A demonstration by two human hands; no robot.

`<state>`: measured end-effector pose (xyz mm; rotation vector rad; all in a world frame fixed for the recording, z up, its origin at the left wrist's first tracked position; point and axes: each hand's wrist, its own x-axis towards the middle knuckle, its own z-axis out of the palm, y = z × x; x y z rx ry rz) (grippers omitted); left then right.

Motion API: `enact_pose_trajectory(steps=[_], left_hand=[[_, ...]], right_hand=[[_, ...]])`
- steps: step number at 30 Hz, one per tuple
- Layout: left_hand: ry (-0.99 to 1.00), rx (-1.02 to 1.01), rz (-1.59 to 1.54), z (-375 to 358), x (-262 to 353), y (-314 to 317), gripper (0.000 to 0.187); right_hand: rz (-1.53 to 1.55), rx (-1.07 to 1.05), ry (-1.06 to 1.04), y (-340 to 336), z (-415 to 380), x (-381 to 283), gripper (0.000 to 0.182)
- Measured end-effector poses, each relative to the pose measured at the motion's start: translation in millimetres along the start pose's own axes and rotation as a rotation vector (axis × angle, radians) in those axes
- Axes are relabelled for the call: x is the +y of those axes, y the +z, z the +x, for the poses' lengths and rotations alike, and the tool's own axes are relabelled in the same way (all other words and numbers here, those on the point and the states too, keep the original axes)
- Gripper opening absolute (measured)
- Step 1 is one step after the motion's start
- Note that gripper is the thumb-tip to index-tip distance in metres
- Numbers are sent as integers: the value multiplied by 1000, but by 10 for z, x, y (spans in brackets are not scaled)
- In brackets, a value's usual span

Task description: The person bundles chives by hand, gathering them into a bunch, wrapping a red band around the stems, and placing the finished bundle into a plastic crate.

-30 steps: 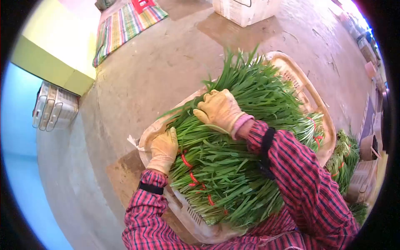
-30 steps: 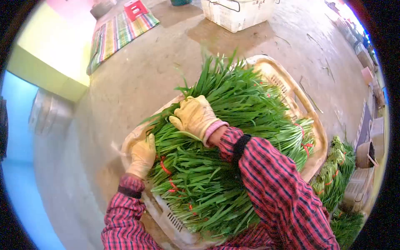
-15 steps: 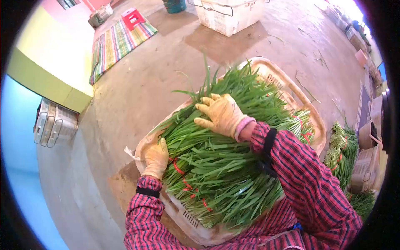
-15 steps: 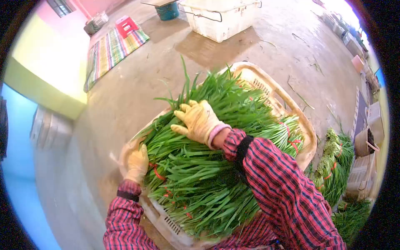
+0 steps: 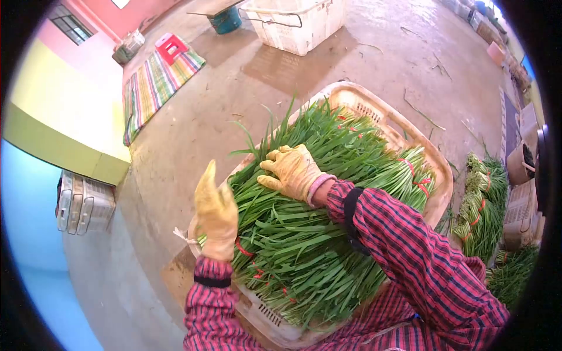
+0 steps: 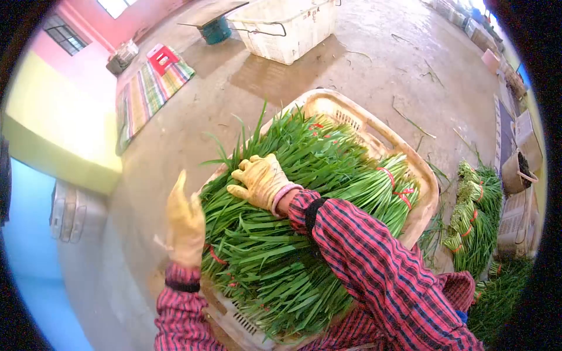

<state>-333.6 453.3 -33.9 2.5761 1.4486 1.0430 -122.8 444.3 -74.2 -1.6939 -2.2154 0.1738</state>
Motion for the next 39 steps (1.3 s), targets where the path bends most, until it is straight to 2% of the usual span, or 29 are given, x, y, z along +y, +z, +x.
enact_pose_trajectory(steps=[1,2,4,5,7,11,13,18,20,24,26,28,29,30,33,35,38,39], left_hand=[[102,-4,31,134,-6,164,46],[105,-4,36,222,-32,362,46],[91,-262,-53,317,-60,691,44],[96,-271,-58,289,-56,763,44],[71,-356,-174,239,35,868,40],[31,-334,-238,108,196,874,37],[44,-347,-107,98,130,965,35],[91,-314,-52,90,104,1019,31],[133,-296,-55,77,95,1022,32],[153,-284,5,33,52,1062,33],[140,-297,12,27,52,1046,34],[123,-324,23,55,63,1051,35],[122,-322,23,51,69,1038,35],[118,-326,26,54,103,998,35],[140,-323,17,91,111,1002,36],[149,-309,4,65,111,998,36],[95,-348,-11,92,139,975,36],[121,-321,-14,98,117,986,35]], right_hand=[[17,-14,9,-3,5,5,48],[21,-9,7,3,0,36,48],[164,73,-75,24,-37,135,47],[166,71,-64,49,-73,195,47],[312,159,-185,23,-139,313,48],[328,191,-154,96,-218,349,49],[414,175,-131,200,-172,438,44],[413,145,-153,170,-85,498,40],[445,174,-279,158,-107,537,38],[582,303,-122,-135,-303,600,31],[540,263,-86,-267,-389,599,32],[328,227,-185,-385,-505,508,39],[175,153,-165,-402,-591,434,49],[145,123,-142,-310,-665,443,56],[163,189,-161,-134,-709,528,58],[221,20,-109,-238,-644,520,58],[188,-41,-116,-485,-381,441,56],[170,81,-180,-305,-346,492,55]])
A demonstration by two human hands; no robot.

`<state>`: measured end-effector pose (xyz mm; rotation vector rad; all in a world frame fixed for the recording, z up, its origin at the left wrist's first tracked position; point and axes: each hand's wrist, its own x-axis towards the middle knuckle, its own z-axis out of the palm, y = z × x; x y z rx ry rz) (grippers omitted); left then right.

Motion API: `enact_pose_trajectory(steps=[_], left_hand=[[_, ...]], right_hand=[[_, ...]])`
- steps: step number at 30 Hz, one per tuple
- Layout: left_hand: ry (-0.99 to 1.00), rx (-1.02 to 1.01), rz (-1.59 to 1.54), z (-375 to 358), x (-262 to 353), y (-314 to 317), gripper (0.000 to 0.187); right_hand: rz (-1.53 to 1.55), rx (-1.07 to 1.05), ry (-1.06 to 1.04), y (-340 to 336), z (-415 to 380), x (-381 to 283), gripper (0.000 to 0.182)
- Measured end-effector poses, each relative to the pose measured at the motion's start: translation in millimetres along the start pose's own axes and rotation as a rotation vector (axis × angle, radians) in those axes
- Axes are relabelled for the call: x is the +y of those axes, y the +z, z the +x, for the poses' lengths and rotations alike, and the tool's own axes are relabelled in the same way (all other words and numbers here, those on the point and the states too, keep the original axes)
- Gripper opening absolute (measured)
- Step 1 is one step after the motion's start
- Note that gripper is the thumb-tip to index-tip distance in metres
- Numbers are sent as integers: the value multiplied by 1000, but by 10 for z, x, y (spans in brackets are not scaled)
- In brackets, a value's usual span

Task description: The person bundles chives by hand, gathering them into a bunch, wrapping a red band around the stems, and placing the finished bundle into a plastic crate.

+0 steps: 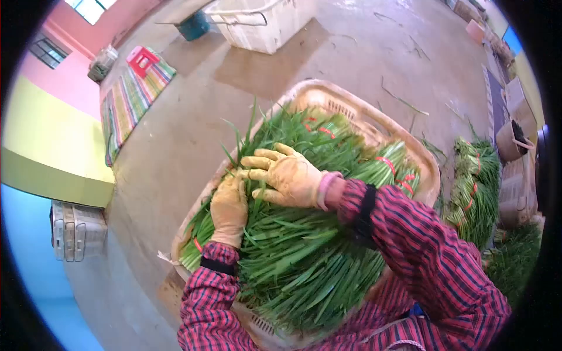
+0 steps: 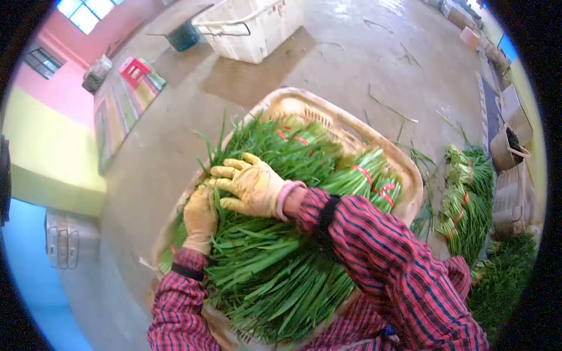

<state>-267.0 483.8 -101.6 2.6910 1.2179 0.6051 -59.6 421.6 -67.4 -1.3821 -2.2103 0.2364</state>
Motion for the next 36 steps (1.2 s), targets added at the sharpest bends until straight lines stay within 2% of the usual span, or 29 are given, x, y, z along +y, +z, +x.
enact_pose_trajectory(steps=[1,4,5,7,10,11,13,17,23,26,28,30,31,32,33,35,36], left_hand=[[26,21,-1,-13,6,8,35],[26,38,11,-61,-60,48,34],[53,52,41,-40,-114,99,33],[-27,-10,11,-34,-63,35,35],[22,25,-122,-66,-172,61,37],[-28,-21,25,-33,-51,-19,37],[51,-8,99,-25,-70,-30,37],[4,-24,41,-27,-8,-72,37],[-50,-62,1,-17,-111,-29,38],[-10,-48,16,1,-200,17,39],[-26,-56,-65,-1,-182,-12,39],[-22,-93,10,39,-239,41,39],[-27,-132,67,53,-311,28,39],[-43,-117,83,74,-313,-32,39],[-18,-91,21,74,-284,-70,39],[-21,-47,-28,45,-258,-163,40],[-18,51,-239,31,-260,-224,41]], right_hand=[[-45,-30,31,317,-81,159,54],[-67,7,-17,306,-39,157,53],[-9,-54,-17,224,-37,172,52],[71,58,-25,-149,-91,-58,53],[173,-84,-161,-575,-482,-514,57],[173,-123,-184,-527,-712,-632,58],[207,-252,-229,-230,-1139,-700,62],[162,-246,-265,172,-1362,-679,65],[138,-144,-267,-30,-1376,-793,62],[120,11,-168,-522,-1494,-935,52],[-34,39,-63,-974,-1734,-894,49],[-173,88,145,-1354,-2099,-860,46],[-163,49,258,-1548,-2323,-830,47],[-248,123,306,-1538,-2629,-712,49],[-310,89,421,-1672,-2843,-736,48],[-319,156,574,-1745,-3380,-753,42],[-329,177,621,-1718,-3674,-704,40]])
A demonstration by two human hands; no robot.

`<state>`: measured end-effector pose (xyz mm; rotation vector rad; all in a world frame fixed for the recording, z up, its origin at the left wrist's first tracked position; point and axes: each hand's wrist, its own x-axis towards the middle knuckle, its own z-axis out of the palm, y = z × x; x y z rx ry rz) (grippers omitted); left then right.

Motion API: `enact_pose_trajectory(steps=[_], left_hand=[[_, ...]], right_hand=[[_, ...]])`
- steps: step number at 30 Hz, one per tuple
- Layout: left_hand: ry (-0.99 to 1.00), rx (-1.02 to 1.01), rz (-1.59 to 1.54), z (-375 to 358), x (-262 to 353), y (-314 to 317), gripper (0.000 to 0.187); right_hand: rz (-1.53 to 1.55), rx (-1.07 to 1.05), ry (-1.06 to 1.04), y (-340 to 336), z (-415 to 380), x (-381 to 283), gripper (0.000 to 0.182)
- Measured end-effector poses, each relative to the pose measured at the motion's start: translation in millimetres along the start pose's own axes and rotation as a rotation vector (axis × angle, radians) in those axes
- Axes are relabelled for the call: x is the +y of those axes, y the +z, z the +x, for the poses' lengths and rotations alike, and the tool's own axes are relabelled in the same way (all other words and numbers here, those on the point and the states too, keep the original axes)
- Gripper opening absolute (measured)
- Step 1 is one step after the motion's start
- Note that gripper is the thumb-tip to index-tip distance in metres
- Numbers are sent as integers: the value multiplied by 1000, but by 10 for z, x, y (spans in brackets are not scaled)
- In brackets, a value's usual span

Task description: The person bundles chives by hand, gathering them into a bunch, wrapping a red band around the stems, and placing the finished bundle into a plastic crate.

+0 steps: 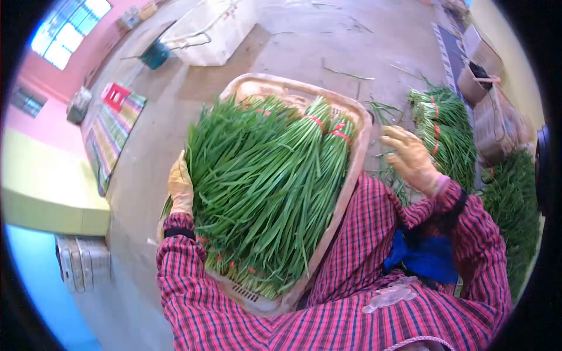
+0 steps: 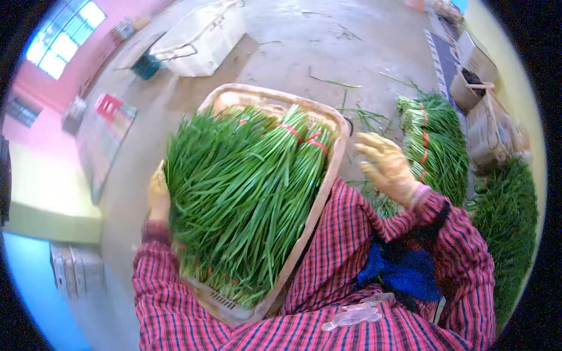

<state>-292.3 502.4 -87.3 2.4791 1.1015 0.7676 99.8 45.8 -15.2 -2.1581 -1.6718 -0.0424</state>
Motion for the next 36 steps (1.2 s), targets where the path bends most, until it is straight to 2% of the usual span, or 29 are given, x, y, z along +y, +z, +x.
enact_pose_trajectory(steps=[1,3,4,7,8,9,10,11,13,15,17,18,20,22,23,25,26,27,29,31,33,34,35,36], left_hand=[[12,97,-208,-56,-11,-90,42],[-62,155,-261,-231,-15,-408,41],[-112,199,-330,-336,18,-606,40],[-249,326,-543,-731,21,-1018,40],[80,294,57,-922,-54,-1157,42],[72,298,66,-1024,-104,-1222,42],[-34,275,44,-1122,-147,-1276,42],[-142,251,20,-1233,-187,-1314,43],[-369,198,-32,-1513,-278,-1344,46],[-580,146,-91,-1676,-346,-1331,48],[-532,122,-9,-1717,-399,-1242,50],[-469,51,5,-1715,-396,-1190,54],[-410,-18,15,-1639,-287,-1091,58],[-177,-92,183,-1476,-88,-1068,67],[-181,-95,181,-1443,-172,-1021,67],[-144,-167,466,-1354,-260,-938,74],[-189,-259,508,-1297,-322,-940,77],[-197,-268,506,-1204,-214,-984,77],[-279,-526,678,-1090,-24,-1033,76],[-234,-518,742,-1088,29,-957,74],[-347,-538,832,-1063,106,-844,74],[-374,-586,751,-1026,135,-889,73],[-382,-583,747,-1024,86,-907,73],[-344,-569,698,-1042,34,-933,73]], right_hand=[[96,21,73,-31,-174,114,37],[170,82,246,-7,-547,384,33],[226,110,252,-17,-716,537,32],[808,273,588,116,-1095,843,34],[818,260,581,116,-1152,891,34],[988,270,682,58,-1173,901,35],[1156,275,784,14,-1180,903,36],[1159,260,779,11,-1187,924,36],[850,211,761,-17,-1195,909,37],[797,166,747,-19,-1215,898,38],[994,189,834,54,-1237,981,38],[994,181,830,79,-1265,1060,38],[768,26,750,93,-1330,1209,45],[754,29,736,91,-1326,1169,41],[745,32,726,98,-1319,1143,38],[749,1,761,94,-1304,1123,38],[756,-24,793,94,-1292,1117,39],[762,-54,828,108,-1299,1107,40],[771,-86,817,150,-1286,1134,40],[788,-111,800,180,-1187,1065,40],[748,-106,868,179,-1041,934,40],[772,-153,750,198,-918,969,38],[769,-157,743,219,-782,965,38],[704,-114,609,186,-484,693,36]])
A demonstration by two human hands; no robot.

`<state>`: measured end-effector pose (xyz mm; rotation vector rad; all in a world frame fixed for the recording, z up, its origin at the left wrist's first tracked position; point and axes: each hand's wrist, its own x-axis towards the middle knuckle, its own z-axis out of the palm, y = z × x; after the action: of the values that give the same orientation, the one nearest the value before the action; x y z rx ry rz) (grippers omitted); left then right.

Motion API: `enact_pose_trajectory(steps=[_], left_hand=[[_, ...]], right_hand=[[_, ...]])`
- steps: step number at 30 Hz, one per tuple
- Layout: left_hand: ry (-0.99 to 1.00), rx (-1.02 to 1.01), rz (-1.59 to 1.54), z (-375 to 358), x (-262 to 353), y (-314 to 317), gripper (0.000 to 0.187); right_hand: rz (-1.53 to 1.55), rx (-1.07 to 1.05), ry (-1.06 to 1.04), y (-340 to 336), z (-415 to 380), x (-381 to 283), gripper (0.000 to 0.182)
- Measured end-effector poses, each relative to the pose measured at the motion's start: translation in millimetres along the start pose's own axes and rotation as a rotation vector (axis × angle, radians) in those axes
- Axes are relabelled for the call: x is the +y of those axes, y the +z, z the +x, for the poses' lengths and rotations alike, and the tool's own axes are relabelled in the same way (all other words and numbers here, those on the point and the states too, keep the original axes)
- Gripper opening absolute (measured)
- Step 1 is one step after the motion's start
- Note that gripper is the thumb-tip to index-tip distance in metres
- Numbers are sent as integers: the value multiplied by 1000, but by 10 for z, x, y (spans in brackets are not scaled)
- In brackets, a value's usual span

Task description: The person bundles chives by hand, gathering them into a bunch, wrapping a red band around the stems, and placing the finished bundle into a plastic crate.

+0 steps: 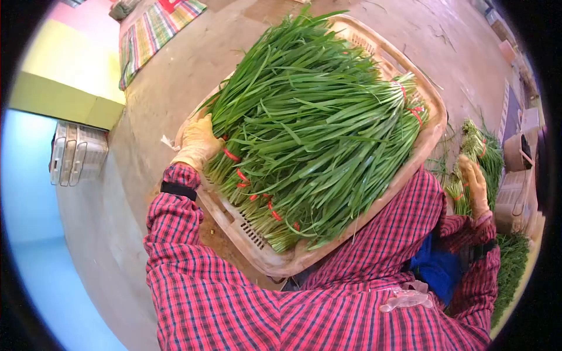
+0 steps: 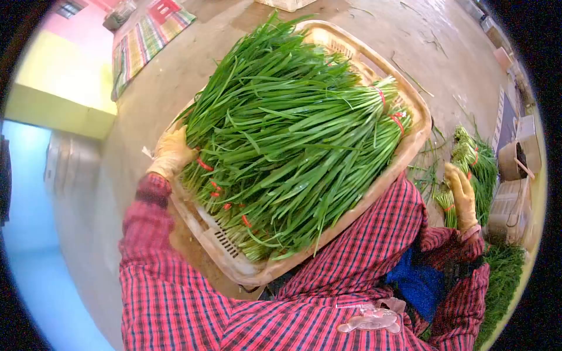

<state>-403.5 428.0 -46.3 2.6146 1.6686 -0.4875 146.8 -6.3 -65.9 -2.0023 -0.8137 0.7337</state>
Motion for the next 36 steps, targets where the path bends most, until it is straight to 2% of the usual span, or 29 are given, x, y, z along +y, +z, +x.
enact_pose_trajectory(steps=[1,3,5,7,8,9,10,12,16,18,19,25,27,28,30,33,34,35,36], left_hand=[[44,24,-41,0,-46,15,73],[11,-5,-126,10,-62,42,74],[-21,-29,-217,13,-112,112,75],[68,157,-287,13,-197,291,76],[77,204,-348,16,-236,380,67],[64,211,-358,62,-271,453,67],[78,239,-431,109,-307,529,59],[98,329,-573,70,-300,544,44],[5,410,-609,141,-203,714,42],[-5,433,-585,124,-212,744,42],[-11,456,-562,102,-204,737,42],[-11,523,-612,131,-166,833,37],[-29,637,-582,162,-124,822,34],[-31,635,-583,185,-111,807,34],[-127,421,-478,187,-77,779,32],[-60,430,-441,43,-14,669,33],[-24,601,-503,13,24,728,34],[-28,596,-503,28,35,750,34],[-65,457,-429,50,44,747,33]], right_hand=[[-65,15,-141,220,103,-384,34],[-225,9,-502,833,304,-1237,32],[-394,-99,-843,1476,498,-1944,34],[-344,-239,-1093,2259,554,-2531,34],[-384,-313,-1178,2651,597,-2736,34],[-461,-366,-1252,3015,623,-2932,35],[-446,-320,-1362,3409,669,-2933,37],[-555,-301,-1440,4020,691,-3065,42],[-586,-245,-1534,4718,876,-3224,45],[-854,-552,-1149,4861,958,-3261,46],[-776,-443,-1255,4906,1028,-3166,46],[-825,-400,-1205,5017,1100,-3063,43],[-816,-364,-1201,5054,1108,-3063,46],[-816,-367,-1201,5065,1123,-3052,46],[-783,-310,-1244,5086,1134,-2991,44],[-774,-375,-1194,4976,1070,-2946,41],[-724,-379,-1243,4926,1063,-2900,39],[-722,-385,-1241,4944,1066,-2879,39],[-766,-427,-1212,4958,1079,-2863,36]])
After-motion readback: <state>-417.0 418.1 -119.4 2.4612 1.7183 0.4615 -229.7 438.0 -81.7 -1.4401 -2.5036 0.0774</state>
